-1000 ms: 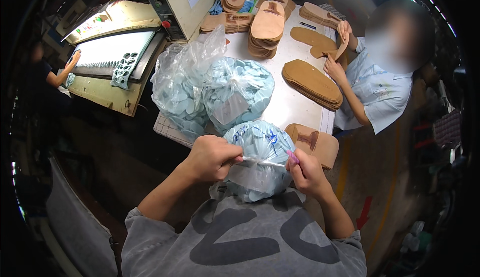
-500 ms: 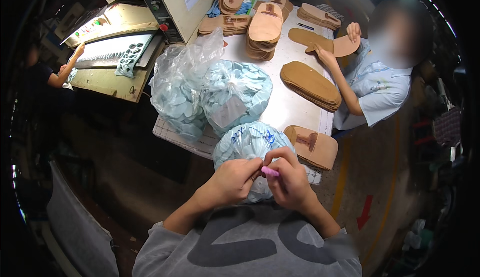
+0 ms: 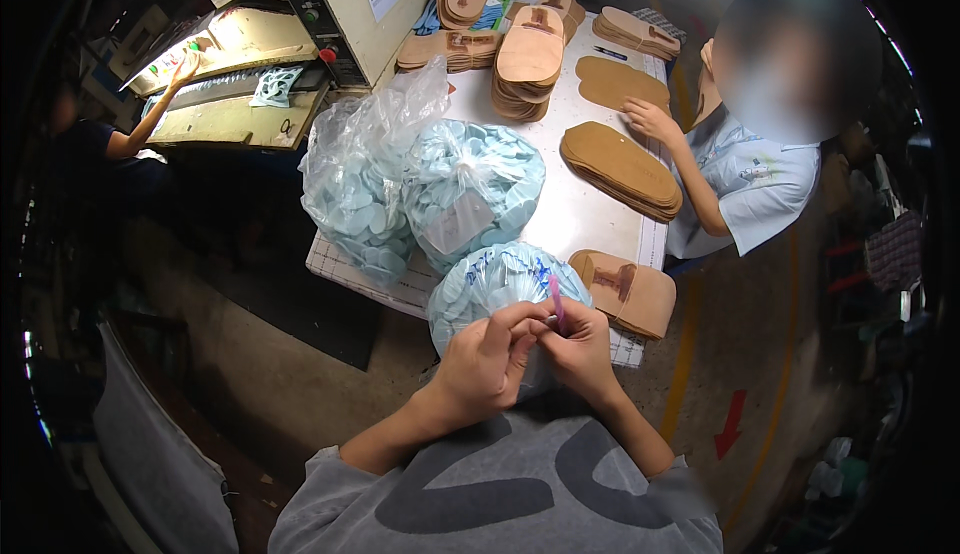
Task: The person walks through a factory floor, picks up a plastic bag of light blue shoe insoles, and writes on a document with a pink pen. They then tie the bag closed and carry it away while another worker handles cardboard shoe parts nearby.
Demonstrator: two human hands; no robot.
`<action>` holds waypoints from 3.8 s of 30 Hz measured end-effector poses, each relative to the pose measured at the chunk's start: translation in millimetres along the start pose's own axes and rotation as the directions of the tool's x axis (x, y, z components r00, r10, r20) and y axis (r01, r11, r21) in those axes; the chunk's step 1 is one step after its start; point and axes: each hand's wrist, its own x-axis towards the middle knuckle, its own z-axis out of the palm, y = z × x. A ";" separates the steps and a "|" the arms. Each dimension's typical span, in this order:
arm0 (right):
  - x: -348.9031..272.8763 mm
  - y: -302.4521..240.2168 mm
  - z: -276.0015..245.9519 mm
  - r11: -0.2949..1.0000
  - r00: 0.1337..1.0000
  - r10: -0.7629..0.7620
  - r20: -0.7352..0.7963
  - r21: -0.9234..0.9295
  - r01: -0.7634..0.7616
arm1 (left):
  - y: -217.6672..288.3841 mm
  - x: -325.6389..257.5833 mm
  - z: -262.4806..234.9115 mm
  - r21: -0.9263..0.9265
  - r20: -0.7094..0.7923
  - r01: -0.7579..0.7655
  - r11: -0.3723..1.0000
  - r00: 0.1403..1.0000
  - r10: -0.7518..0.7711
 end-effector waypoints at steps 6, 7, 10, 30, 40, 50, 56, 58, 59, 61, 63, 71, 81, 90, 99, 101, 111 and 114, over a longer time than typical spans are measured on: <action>-13.9 -2.8 -4.2 0.964 0.968 -0.108 0.226 -0.214 0.158 | 0.6 -27.8 8.0 0.080 -0.041 -0.020 0.997 0.999 0.023; -15.8 -5.3 -5.6 0.961 0.952 -0.097 0.291 -0.220 0.165 | 1.0 -31.2 6.6 0.126 -0.024 -0.008 0.992 1.000 0.011; -20.4 -10.6 -6.6 0.942 0.937 -0.114 0.331 -0.263 0.208 | 3.5 -38.3 -0.9 0.193 0.025 -0.011 0.981 1.000 0.007; -51.7 -0.5 11.1 0.927 0.957 -0.181 0.226 -0.286 0.242 | -17.9 -72.3 -16.1 0.222 0.136 0.287 0.932 0.937 -0.321; -57.6 -12.4 20.2 0.507 0.874 -0.359 0.326 -0.718 0.477 | -45.5 -72.2 -32.7 -0.063 0.323 0.332 0.941 0.899 -0.296; -55.9 13.3 25.0 0.602 0.887 -0.431 0.167 -0.678 0.421 | -51.3 -80.3 -1.2 0.135 0.043 0.314 0.940 0.946 -0.322; -68.0 15.3 31.9 0.592 0.854 -0.505 0.125 -0.671 0.448 | -41.9 -93.1 19.1 0.308 -0.110 0.341 0.888 0.940 -0.323; -71.0 13.2 31.3 0.604 0.853 -0.512 0.098 -0.666 0.439 | -35.3 -92.5 23.2 0.352 -0.141 0.369 0.860 0.929 -0.341; -71.6 12.8 31.1 0.582 0.847 -0.514 0.135 -0.671 0.460 | -33.4 -91.1 23.4 0.360 -0.133 0.361 0.861 0.933 -0.335; -71.5 13.3 31.5 0.555 0.838 -0.525 0.151 -0.685 0.472 | -32.4 -87.8 18.1 0.366 -0.105 0.330 0.870 0.944 -0.314; -70.1 14.7 32.8 0.554 0.835 -0.532 0.136 -0.691 0.465 | -35.0 -84.8 5.3 0.198 -0.012 0.368 0.909 0.928 -0.373; -73.0 16.6 31.9 0.463 0.834 -0.508 0.215 -0.748 0.475 | -50.8 -72.7 -1.6 -0.106 -0.003 0.501 0.859 0.864 -0.504; -87.6 34.0 29.8 0.431 0.871 -0.428 0.241 -0.793 0.431 | -74.4 -43.8 -19.7 0.127 -0.336 0.228 0.965 0.926 -0.174; -86.8 67.1 77.7 0.333 0.900 -0.434 0.045 -0.920 0.207 | -123.3 -15.4 -101.6 -0.866 0.422 0.500 -0.018 0.710 -0.564; -92.9 66.9 105.6 0.399 0.892 -0.419 -0.169 -0.917 0.014 | -104.1 -168.1 -105.8 -0.602 0.798 0.744 -0.291 0.573 -0.188; -101.8 59.8 108.1 0.392 0.922 -0.350 -0.166 -0.920 -0.016 | -107.8 -162.0 -119.1 -0.568 0.818 0.823 -0.020 0.561 -0.129; -220.8 67.0 112.6 0.541 0.872 -0.290 -0.395 -0.819 -0.191 | -166.0 38.6 -75.2 0.209 -0.140 -0.034 0.977 0.988 0.064; -279.1 91.8 102.2 0.674 0.685 -0.304 -0.662 -0.658 -0.337 | -181.1 48.5 -53.9 0.545 -0.097 -0.027 0.838 0.991 0.095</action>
